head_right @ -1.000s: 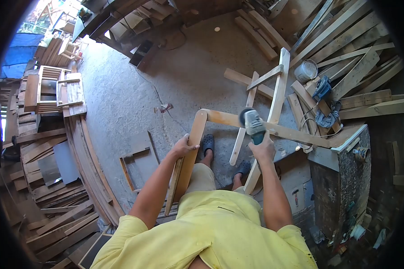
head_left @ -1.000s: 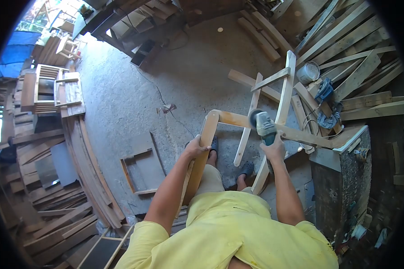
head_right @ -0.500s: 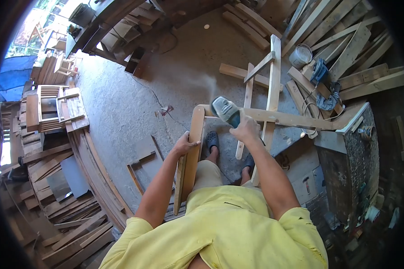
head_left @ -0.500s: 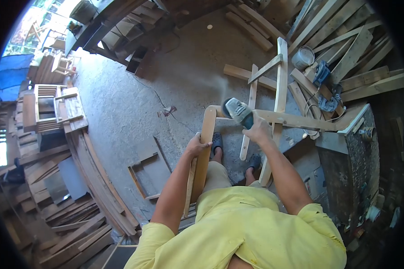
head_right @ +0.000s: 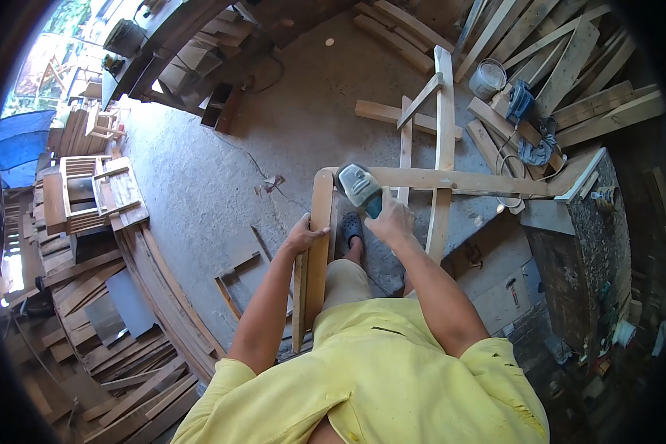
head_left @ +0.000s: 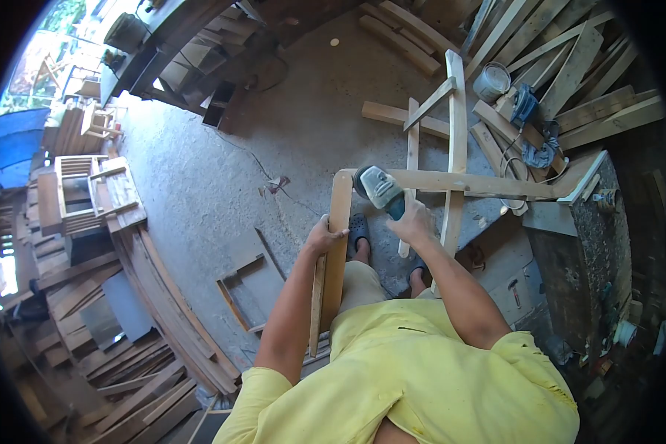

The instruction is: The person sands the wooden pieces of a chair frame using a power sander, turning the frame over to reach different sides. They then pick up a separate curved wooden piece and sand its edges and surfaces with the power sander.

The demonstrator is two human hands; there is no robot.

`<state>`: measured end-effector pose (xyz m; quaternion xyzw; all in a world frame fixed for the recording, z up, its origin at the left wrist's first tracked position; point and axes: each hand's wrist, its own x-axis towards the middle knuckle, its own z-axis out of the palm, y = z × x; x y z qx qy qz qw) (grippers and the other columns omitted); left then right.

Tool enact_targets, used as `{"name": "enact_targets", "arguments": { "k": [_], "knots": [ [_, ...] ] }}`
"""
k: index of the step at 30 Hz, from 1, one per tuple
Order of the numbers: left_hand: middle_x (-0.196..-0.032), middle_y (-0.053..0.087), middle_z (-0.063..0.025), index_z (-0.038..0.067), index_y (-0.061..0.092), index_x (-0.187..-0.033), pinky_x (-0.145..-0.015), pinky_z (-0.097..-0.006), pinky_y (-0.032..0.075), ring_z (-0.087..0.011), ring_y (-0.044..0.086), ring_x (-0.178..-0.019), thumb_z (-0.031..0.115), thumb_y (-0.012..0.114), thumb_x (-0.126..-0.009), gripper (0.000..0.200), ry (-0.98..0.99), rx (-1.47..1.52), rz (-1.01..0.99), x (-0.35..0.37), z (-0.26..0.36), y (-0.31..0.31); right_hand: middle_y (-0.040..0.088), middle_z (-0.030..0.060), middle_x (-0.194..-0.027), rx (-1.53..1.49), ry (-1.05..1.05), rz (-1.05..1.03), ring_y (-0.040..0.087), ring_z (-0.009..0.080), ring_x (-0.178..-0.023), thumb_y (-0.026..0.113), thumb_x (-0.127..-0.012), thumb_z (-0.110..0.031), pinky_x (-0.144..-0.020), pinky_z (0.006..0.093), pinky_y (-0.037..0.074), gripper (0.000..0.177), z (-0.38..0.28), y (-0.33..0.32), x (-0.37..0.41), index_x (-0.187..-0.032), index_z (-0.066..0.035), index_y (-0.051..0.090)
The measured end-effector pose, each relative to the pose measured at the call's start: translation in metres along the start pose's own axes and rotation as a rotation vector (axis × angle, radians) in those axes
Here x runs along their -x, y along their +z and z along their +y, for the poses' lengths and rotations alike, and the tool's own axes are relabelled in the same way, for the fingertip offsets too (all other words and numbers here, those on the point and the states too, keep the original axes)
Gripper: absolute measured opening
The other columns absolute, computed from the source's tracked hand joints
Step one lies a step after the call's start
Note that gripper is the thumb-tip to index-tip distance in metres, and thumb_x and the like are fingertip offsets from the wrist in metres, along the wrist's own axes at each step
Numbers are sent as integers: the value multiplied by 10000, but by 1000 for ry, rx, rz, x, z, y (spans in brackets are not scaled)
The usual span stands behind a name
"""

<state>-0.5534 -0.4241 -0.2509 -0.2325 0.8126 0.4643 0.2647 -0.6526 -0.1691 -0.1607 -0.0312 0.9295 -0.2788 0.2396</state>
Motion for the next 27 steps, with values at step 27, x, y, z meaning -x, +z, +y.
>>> {"name": "enact_targets", "arguments": {
  "k": [27],
  "knots": [
    [-1133, 675, -170, -30, 540, -1242, -936, -373, 498, -251, 645, -1057, 366, 809, -827, 633, 10, 26, -17, -7, -10, 3, 696, 238, -1079, -37, 365, 229, 669, 417, -1028, 767, -635, -350, -900, 492, 529, 730, 120, -31, 11, -1275, -89, 531]
  ]
}}
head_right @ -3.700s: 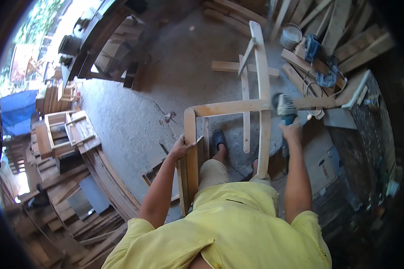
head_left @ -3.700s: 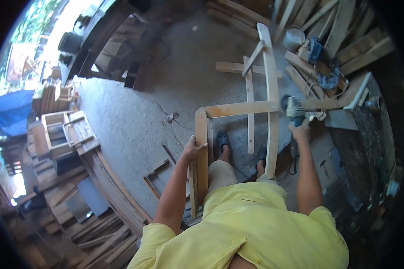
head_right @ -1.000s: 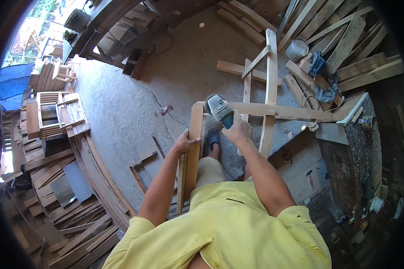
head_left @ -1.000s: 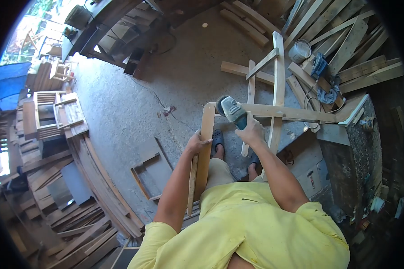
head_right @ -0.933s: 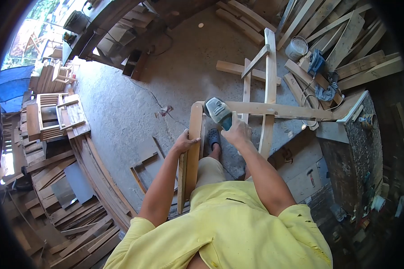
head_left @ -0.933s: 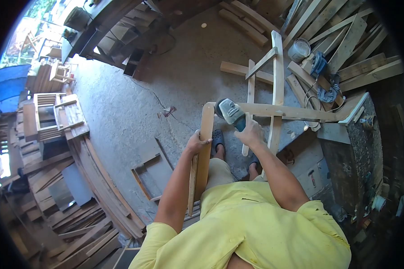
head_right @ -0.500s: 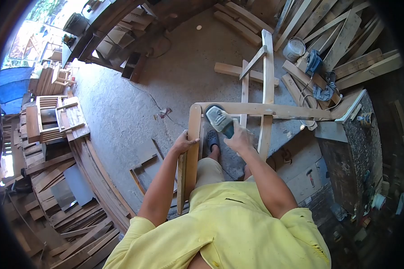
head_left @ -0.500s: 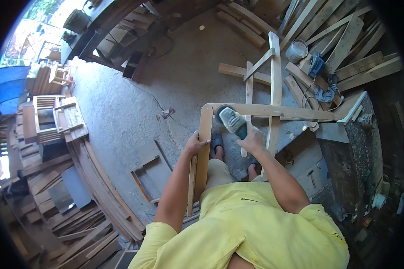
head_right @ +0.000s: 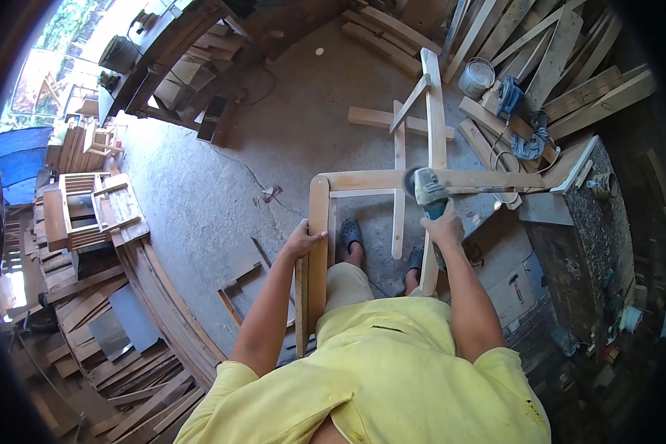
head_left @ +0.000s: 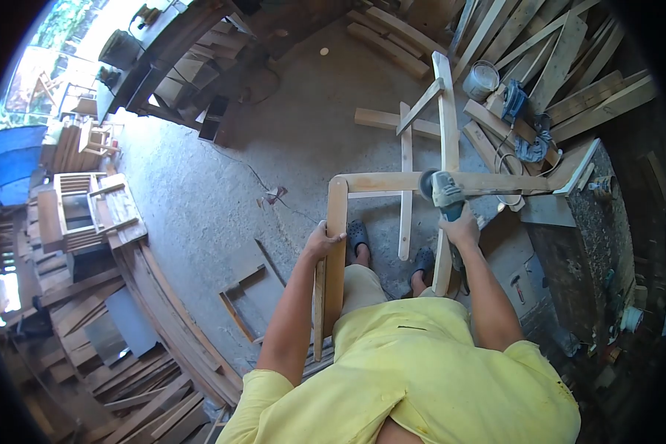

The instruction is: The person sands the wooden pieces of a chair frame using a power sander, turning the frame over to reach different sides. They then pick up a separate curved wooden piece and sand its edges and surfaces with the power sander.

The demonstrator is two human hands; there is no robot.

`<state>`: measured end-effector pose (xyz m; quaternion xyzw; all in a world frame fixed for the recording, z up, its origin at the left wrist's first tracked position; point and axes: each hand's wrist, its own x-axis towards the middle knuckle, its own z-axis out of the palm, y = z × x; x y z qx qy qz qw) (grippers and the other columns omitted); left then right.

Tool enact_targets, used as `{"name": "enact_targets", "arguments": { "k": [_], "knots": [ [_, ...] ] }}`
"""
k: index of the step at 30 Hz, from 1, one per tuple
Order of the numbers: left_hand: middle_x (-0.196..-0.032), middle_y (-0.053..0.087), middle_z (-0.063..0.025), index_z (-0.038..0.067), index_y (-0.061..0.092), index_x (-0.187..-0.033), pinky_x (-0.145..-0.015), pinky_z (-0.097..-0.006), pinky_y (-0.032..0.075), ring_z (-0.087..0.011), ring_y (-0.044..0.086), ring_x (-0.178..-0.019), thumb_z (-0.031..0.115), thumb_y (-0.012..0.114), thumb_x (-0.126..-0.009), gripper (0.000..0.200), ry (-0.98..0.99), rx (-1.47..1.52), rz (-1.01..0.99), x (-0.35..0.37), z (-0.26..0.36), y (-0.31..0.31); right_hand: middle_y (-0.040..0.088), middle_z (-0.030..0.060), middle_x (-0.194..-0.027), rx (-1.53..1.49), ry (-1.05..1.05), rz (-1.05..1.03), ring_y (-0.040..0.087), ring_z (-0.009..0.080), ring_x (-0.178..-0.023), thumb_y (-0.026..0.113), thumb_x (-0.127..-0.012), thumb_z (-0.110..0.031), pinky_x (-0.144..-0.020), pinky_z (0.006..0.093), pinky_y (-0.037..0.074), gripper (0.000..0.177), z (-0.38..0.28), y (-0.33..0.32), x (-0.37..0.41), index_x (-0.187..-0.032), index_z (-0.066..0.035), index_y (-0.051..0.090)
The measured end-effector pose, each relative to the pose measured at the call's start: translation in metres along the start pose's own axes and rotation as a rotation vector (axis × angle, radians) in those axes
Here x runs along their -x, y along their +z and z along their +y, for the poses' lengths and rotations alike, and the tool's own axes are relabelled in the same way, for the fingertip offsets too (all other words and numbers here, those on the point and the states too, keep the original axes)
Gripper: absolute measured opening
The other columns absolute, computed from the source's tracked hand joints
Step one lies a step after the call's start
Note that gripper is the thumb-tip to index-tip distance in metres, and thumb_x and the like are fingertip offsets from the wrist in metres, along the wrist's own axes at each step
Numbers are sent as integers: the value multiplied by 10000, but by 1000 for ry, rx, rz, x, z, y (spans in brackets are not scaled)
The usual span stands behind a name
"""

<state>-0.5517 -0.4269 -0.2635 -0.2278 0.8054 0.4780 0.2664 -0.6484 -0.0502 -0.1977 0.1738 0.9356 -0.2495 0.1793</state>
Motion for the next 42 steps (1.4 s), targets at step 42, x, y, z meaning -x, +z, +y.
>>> {"name": "enact_targets", "arguments": {
  "k": [42],
  "knots": [
    [-1118, 684, -188, -18, 533, -1249, -926, -379, 500, -275, 663, -1041, 382, 787, -844, 624, 3, 30, -12, -4, -10, 1, 700, 215, -1066, 33, -124, -120, 672, 414, -1013, 799, -647, -340, -874, 493, 528, 703, -3, -9, 4, -1259, -140, 516]
  ]
}}
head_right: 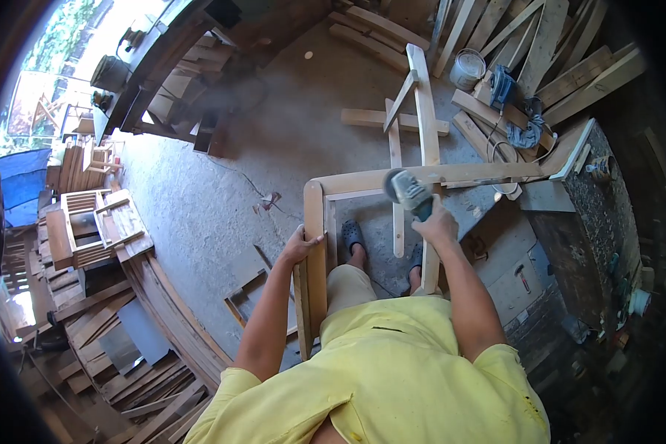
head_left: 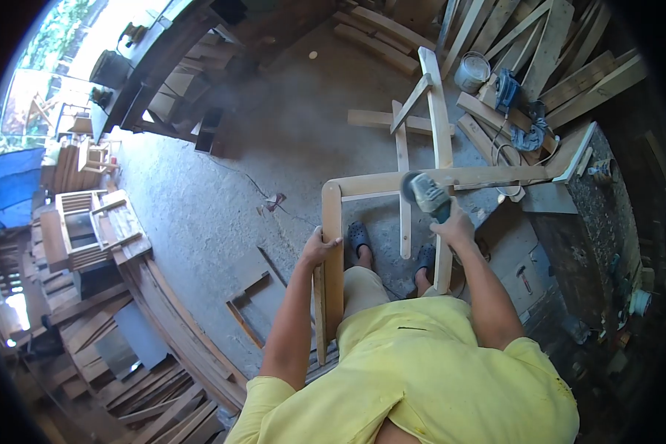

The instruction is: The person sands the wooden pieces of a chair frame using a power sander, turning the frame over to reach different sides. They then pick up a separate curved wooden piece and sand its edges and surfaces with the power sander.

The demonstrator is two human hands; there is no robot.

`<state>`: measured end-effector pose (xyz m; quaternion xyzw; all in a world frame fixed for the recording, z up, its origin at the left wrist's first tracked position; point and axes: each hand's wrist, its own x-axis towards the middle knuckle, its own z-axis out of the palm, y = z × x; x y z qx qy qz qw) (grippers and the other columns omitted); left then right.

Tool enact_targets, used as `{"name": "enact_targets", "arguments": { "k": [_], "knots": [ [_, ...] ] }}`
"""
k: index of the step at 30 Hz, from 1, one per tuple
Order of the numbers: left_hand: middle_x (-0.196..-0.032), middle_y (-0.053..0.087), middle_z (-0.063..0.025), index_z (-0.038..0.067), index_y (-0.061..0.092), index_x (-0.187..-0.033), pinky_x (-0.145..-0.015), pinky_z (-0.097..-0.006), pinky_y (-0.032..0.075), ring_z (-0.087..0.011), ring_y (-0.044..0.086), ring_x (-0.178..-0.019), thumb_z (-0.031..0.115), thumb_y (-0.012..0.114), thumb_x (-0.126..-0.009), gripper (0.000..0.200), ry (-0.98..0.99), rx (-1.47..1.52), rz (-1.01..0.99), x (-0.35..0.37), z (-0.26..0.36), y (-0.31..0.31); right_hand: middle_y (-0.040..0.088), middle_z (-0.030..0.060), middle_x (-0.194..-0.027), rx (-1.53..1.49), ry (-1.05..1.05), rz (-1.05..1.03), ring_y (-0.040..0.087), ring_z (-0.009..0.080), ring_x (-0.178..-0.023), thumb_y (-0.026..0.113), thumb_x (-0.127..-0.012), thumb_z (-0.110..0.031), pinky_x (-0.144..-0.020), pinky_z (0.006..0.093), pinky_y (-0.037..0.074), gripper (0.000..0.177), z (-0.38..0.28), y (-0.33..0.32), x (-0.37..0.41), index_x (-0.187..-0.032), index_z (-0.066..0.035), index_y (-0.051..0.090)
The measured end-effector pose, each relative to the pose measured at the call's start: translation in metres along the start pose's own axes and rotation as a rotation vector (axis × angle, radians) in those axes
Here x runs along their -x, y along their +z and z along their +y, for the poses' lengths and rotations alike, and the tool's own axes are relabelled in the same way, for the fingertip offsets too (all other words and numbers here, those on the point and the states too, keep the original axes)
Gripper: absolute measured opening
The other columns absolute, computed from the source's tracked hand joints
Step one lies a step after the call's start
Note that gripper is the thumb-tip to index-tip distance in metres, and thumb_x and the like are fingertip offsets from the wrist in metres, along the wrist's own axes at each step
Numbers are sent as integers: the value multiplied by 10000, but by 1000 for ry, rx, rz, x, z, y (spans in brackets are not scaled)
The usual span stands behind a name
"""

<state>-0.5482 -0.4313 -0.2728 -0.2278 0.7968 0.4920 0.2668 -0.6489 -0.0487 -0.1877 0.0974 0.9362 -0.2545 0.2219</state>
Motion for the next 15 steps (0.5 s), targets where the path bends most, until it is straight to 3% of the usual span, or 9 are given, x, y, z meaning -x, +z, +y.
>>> {"name": "enact_targets", "arguments": {
  "k": [5, 8, 10, 13, 15],
  "knots": [
    [-1121, 684, -182, -22, 532, -1258, -924, -375, 503, -264, 665, -1034, 378, 786, -847, 627, 3, -38, 4, 7, 14, -1, 660, 239, -1195, -53, 222, 168, 642, 405, -1108, 809, -611, -366, -927, 481, 523, 846, 111, -6, -41, -1347, -101, 486],
    [-1081, 672, -118, -20, 538, -1244, -868, -342, 522, -179, 634, -967, 382, 756, -891, 578, -23, -1, -12, 16, 23, 0, 659, 252, -1190, -146, 358, 301, 643, 399, -1108, 825, -601, -337, -950, 460, 514, 861, 144, -10, -65, -1343, -35, 510],
    [-1053, 677, -116, -13, 547, -1235, -852, -346, 523, -174, 635, -948, 423, 727, -908, 574, -21, -40, 32, 10, 17, 1, 626, 281, -1246, -196, 365, 230, 629, 404, -1146, 817, -600, -356, -963, 473, 512, 946, 125, -8, -72, -1401, -15, 450],
    [-1094, 699, -169, -35, 560, -1237, -883, -372, 521, -226, 665, -1000, 414, 688, -930, 558, -43, -1, 18, 8, 17, 1, 631, 282, -1228, -119, 231, 152, 620, 425, -1148, 806, -628, -364, -962, 482, 509, 911, 37, 6, -48, -1403, -36, 458],
    [-1067, 694, -147, -22, 558, -1234, -863, -363, 522, -195, 650, -978, 446, 684, -930, 572, -74, -31, 16, 5, 8, 2, 637, 273, -1216, -99, 146, 43, 615, 436, -1138, 773, -687, -376, -972, 487, 500, 843, -19, -3, -22, -1410, -70, 466]
  ]
}}
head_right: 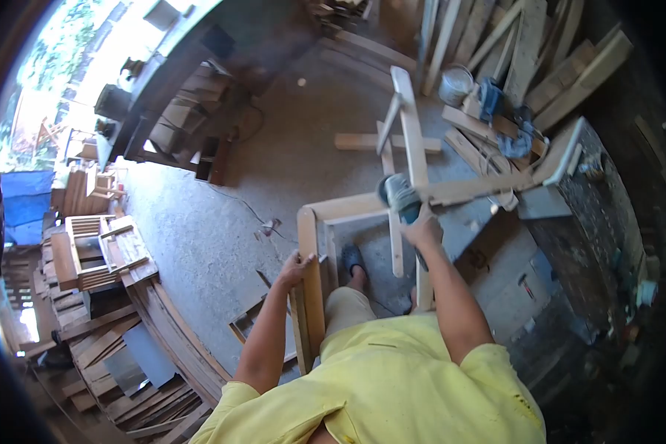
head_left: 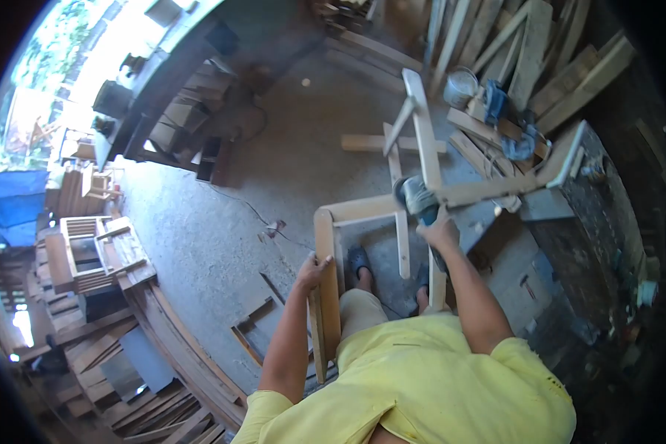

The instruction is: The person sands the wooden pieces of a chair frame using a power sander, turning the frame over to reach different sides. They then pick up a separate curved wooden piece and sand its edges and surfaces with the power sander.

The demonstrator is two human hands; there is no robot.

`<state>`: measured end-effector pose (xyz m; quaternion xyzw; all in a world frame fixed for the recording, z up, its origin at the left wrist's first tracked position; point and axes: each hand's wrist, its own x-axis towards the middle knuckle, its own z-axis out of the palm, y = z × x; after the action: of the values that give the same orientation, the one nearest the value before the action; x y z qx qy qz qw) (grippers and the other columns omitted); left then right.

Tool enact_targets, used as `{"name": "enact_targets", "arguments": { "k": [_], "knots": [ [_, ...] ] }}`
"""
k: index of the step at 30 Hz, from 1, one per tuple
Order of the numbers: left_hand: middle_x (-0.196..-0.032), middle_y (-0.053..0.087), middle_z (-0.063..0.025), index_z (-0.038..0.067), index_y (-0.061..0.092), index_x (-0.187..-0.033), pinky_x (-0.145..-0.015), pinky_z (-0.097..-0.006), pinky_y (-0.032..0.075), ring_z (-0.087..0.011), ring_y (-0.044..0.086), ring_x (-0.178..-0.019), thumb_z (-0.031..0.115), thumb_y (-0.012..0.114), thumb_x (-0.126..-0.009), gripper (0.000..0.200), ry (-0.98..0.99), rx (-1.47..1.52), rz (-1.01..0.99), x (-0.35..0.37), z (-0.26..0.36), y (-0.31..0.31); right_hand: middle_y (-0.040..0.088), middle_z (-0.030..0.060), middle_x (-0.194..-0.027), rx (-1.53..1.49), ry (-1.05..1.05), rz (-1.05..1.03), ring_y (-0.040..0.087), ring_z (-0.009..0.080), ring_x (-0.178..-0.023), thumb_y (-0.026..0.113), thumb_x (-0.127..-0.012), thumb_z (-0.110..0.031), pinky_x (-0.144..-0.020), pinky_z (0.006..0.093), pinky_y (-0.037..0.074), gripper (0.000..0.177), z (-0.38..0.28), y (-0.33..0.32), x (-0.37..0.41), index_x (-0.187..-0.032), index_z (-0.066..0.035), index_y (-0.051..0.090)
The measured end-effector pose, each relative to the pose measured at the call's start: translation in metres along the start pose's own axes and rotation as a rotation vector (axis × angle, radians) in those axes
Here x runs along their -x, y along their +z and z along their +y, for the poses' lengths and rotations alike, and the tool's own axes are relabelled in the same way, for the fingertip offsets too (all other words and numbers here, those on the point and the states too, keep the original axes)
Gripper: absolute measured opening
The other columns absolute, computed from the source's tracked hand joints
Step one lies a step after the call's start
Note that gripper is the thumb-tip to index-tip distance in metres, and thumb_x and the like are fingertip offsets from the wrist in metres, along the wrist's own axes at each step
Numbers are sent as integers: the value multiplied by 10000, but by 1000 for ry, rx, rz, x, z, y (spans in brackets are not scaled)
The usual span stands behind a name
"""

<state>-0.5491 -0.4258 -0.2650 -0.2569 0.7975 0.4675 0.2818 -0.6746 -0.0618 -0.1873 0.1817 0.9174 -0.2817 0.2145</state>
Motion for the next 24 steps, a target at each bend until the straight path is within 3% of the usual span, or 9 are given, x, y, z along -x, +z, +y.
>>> {"name": "enact_targets", "arguments": {
  "k": [3, 5, 7, 13, 16, 18, 20, 22, 24],
  "knots": [
    [-1072, 693, -150, -16, 561, -1248, -857, -367, 522, -189, 645, -976, 516, 658, -930, 627, 8, -130, 53, 14, 17, -1, 662, 224, -1194, 42, -306, -40, 633, 380, -1133, 772, -660, -323, -947, 472, 508, 853, -15, 23, 9, -1428, -111, 467],
    [-1119, 689, -179, -20, 548, -1286, -898, -379, 511, -235, 658, -1014, 535, 652, -922, 672, -27, -23, 26, -5, -7, 3, 684, 211, -1144, 72, -323, -151, 650, 378, -1094, 782, -646, -321, -919, 465, 520, 782, -21, 23, 15, -1351, -118, 514],
    [-1171, 675, -200, -19, 523, -1321, -943, -380, 490, -274, 656, -1068, 528, 655, -914, 695, -11, -121, 22, 8, 14, -3, 698, 220, -1069, 37, -372, -115, 664, 399, -1036, 794, -648, -340, -894, 471, 527, 751, -13, 24, 17, -1313, -114, 527],
    [-1209, 662, -202, -11, 523, -1329, -983, -388, 467, -295, 634, -1132, 531, 648, -911, 696, 16, -132, 18, 14, 26, -6, 632, 242, -1255, -43, -24, 69, 601, 411, -1173, 814, -589, -316, -975, 486, 489, 926, 93, -26, -45, -1421, -100, 470],
    [-1208, 664, -202, -2, 546, -1325, -994, -387, 464, -302, 627, -1148, 542, 655, -901, 699, 23, -83, 13, 16, 24, -7, 646, 216, -1255, -109, 88, 271, 620, 403, -1154, 808, -608, -221, -970, 463, 491, 838, 183, -38, -77, -1378, -62, 516],
    [-1202, 668, -201, 1, 559, -1317, -999, -384, 462, -304, 627, -1150, 539, 659, -899, 690, 51, -72, 26, 15, 27, -7, 665, 168, -1201, -542, 3, 471, 664, 348, -1050, 805, -600, -115, -911, 427, 521, 759, 303, -6, -122, -1309, -5, 557],
    [-1118, 698, -186, 3, 600, -1259, -907, -389, 517, -279, 683, -1011, 535, 670, -893, 650, 30, -239, 49, 2, 16, -8, 651, 124, -1147, -948, 247, 460, 663, 289, -954, 802, -592, -39, -830, 399, 543, 681, 325, -33, -84, -1232, 25, 579],
    [-1064, 709, -171, 10, 612, -1232, -836, -385, 536, -256, 695, -916, 525, 674, -894, 619, 28, -192, 147, -4, 4, -13, 655, 111, -1020, -1192, 513, 553, 657, 286, -861, 803, -660, -131, -746, 424, 556, 484, 325, -58, -39, -1098, -11, 635],
    [-973, 717, -145, 26, 628, -1185, -710, -373, 550, -216, 698, -759, 502, 681, -898, 558, 10, -130, 317, -10, -19, -17, 653, 102, -1005, -1376, 519, 480, 652, 280, -846, 799, -685, -176, -734, 423, 554, 455, 348, -65, -30, -1084, -25, 640]
  ]
}}
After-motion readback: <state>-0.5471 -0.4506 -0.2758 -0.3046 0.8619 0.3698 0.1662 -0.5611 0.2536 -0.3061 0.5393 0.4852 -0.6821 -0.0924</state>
